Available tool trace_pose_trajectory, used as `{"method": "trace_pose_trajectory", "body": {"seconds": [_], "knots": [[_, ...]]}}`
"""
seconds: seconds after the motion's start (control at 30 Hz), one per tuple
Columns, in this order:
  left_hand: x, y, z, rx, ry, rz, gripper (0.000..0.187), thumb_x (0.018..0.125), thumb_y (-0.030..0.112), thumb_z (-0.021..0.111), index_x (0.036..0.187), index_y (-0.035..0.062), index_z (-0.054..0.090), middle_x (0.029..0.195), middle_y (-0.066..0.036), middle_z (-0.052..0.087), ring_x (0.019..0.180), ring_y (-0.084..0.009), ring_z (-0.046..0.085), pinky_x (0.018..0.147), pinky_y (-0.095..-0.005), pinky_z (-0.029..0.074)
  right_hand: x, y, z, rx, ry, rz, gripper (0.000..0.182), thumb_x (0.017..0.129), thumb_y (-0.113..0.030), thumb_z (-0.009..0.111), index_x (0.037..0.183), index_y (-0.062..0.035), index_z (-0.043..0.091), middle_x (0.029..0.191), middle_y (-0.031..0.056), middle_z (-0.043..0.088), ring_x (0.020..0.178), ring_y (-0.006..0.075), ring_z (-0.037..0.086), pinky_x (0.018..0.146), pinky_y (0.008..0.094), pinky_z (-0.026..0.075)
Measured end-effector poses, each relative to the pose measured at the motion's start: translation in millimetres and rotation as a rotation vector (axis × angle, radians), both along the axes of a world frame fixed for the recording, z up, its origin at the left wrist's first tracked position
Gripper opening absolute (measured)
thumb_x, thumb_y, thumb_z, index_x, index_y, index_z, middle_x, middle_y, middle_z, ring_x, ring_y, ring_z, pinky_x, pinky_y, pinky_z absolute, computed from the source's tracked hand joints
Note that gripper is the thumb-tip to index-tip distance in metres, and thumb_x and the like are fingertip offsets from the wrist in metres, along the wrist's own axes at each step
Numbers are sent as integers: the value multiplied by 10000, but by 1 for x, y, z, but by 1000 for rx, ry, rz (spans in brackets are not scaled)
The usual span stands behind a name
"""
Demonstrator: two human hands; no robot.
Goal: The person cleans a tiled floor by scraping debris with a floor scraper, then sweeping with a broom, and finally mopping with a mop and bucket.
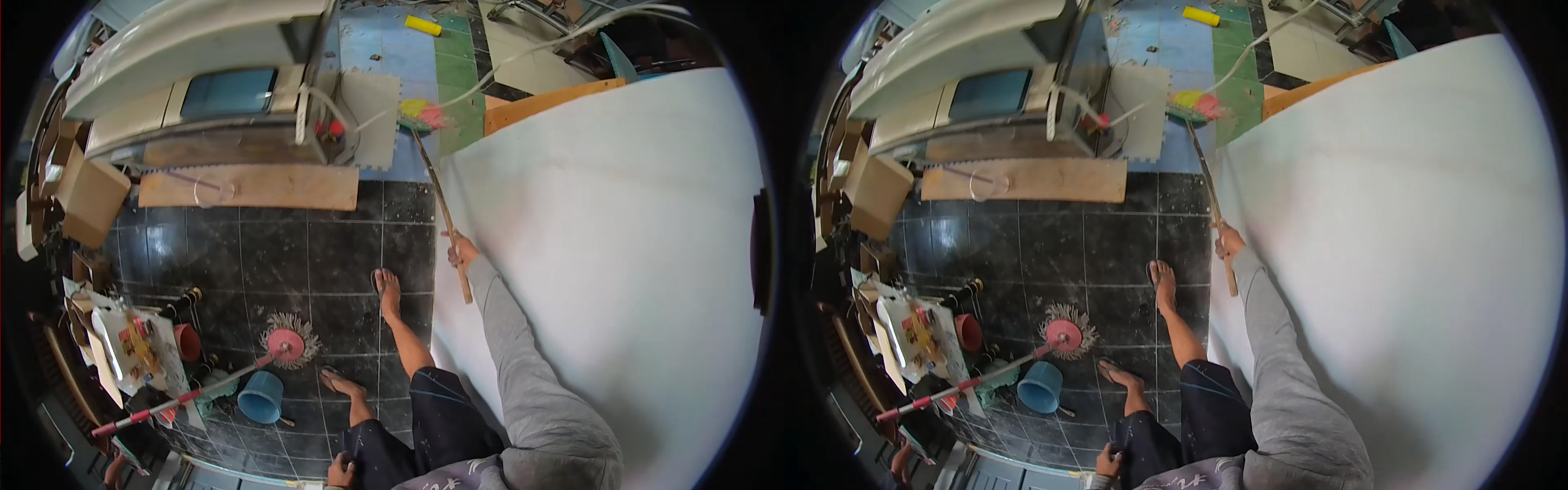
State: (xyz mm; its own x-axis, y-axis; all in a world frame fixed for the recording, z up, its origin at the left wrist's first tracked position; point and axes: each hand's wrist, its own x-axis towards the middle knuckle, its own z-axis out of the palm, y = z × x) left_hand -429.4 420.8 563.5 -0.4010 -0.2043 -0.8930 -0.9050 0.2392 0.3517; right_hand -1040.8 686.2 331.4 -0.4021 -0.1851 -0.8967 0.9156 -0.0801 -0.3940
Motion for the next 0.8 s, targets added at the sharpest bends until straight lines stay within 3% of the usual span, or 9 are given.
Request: {"method": "trace_pose_trajectory", "body": {"seconds": [0.07, 0.2, 0.33, 0.4, 0.47, 0.63, 0.73, 0.77, 0.8], "knots": [[-28, 5, -11, -10, -50, -81, 386, 790, 217, 623, 1117, 17, 580, 917, -176, 684, 859, -331, 668, 745, -386, 508, -68, 17, -52, -112, 71, 33, 355, 981, -420, 454, 1199, -158, 553, 517, 19, 434, 410, 125, 420, 384, 258, 326], [-96, 6, -14, -71, 37, 15, 365, 801, 192, 613, 1118, 14, 578, 910, -189, 679, 868, -327, 673, 741, -382, 512, -222, -31, -37, -198, 141, 67, 304, 929, -360, 557, 1128, -131, 566, 684, 65, 489, 569, 160, 479, 535, 325, 402], [-141, 0, 3, -32, 10, 170, 360, 801, 193, 607, 1113, 15, 585, 898, -196, 678, 840, -327, 680, 746, -375, 519, -217, -23, -5, -565, -33, 143, 305, 895, -318, 625, 1130, -130, 580, 861, 120, 550, 766, 203, 568, 715, 390, 490], [-148, 0, 7, -23, 18, 166, 354, 814, 167, 604, 1129, 7, 577, 911, -179, 683, 843, -266, 680, 735, -345, 518, -127, -25, 23, -45, 294, 45, 358, 1014, -356, 388, 1222, -114, 550, 442, -2, 404, 331, 114, 385, 315, 246, 283], [-157, -2, 12, -21, -47, 171, 367, 817, 162, 609, 1141, -5, 573, 925, -171, 682, 862, -224, 673, 744, -328, 514, -78, -24, 101, 60, 79, 0, 369, 1026, -333, 341, 1261, -127, 537, 441, -21, 374, 325, 91, 344, 305, 243, 257], [-174, 6, 25, -35, -49, 248, 374, 816, 201, 624, 1130, 0, 584, 963, -170, 684, 896, -227, 671, 762, -337, 515, -41, 21, 58, 32, -205, -93, 418, 1020, -435, 326, 1289, -174, 512, 501, -24, 347, 363, 82, 299, 322, 217, 243], [-157, 17, 7, -40, -21, 179, 370, 812, 233, 624, 1112, 20, 595, 956, -199, 674, 893, -326, 661, 777, -378, 514, -126, 20, -32, -411, 269, 93, 504, 939, -542, 469, 1252, -151, 525, 566, 9, 403, 466, 128, 398, 419, 266, 338], [-154, 17, 2, -45, 13, 101, 352, 809, 236, 613, 1093, 28, 601, 930, -217, 667, 882, -398, 648, 783, -407, 510, -192, -24, -40, -211, -24, -96, 464, 918, -465, 552, 1183, -84, 558, 569, 17, 429, 476, 144, 421, 416, 269, 346], [-146, 18, -3, -61, 32, 59, 350, 813, 246, 608, 1089, 32, 604, 940, -217, 665, 894, -411, 638, 793, -414, 506, -221, -42, -28, -107, 144, -165, 350, 888, -324, 605, 1099, -45, 585, 570, 24, 445, 493, 156, 448, 427, 270, 359]]}}
